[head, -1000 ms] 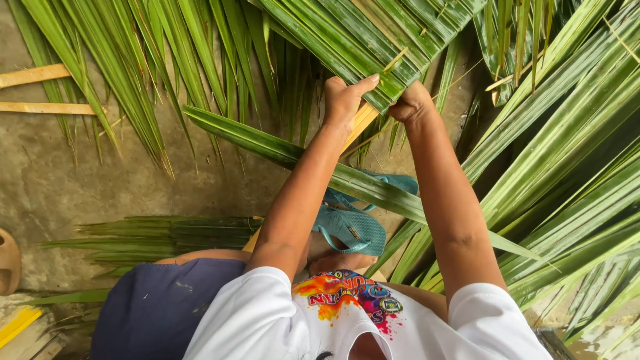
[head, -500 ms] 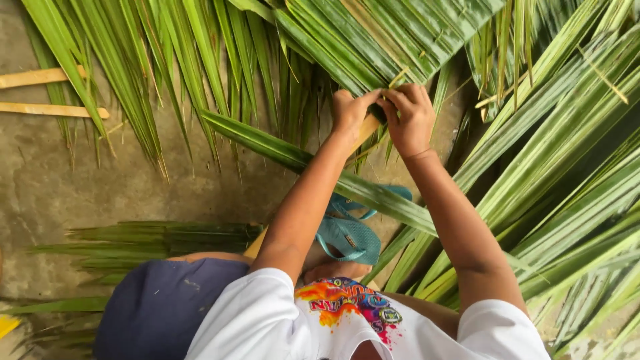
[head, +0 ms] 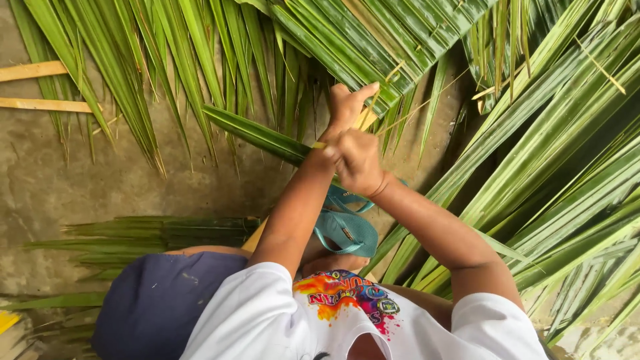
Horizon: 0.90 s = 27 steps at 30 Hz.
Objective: Weaving individual palm leaves over a wooden stick to create a thatched panel.
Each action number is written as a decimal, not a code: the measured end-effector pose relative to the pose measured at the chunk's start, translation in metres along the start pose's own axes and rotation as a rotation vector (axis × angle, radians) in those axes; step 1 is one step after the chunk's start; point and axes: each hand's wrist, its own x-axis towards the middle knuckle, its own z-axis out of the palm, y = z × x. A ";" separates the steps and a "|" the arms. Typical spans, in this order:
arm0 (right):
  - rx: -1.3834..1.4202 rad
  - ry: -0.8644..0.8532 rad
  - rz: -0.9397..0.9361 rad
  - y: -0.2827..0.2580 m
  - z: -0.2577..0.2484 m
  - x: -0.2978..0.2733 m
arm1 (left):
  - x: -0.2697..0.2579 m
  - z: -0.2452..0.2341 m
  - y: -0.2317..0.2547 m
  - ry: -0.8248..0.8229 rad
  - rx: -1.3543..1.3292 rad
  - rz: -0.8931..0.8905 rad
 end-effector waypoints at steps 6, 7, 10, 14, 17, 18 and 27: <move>0.174 -0.007 0.006 -0.065 0.037 -0.020 | -0.026 -0.006 0.018 0.104 -0.092 0.056; 0.222 -0.003 0.070 -0.078 0.040 -0.020 | -0.026 -0.004 0.016 0.112 -0.129 0.052; 0.330 0.013 0.163 -0.103 0.048 -0.017 | -0.025 -0.005 0.025 0.127 -0.146 0.043; 0.450 0.046 0.274 -0.115 0.053 -0.015 | -0.039 0.001 0.028 0.174 -0.213 0.086; 0.460 0.048 0.287 -0.115 0.052 -0.015 | -0.026 0.008 0.016 0.183 -0.249 0.145; 0.459 0.049 0.286 -0.115 0.052 -0.014 | -0.024 0.009 0.015 0.182 -0.248 0.146; 0.512 0.086 0.328 -0.114 0.047 -0.013 | -0.016 0.012 0.010 0.185 -0.248 0.113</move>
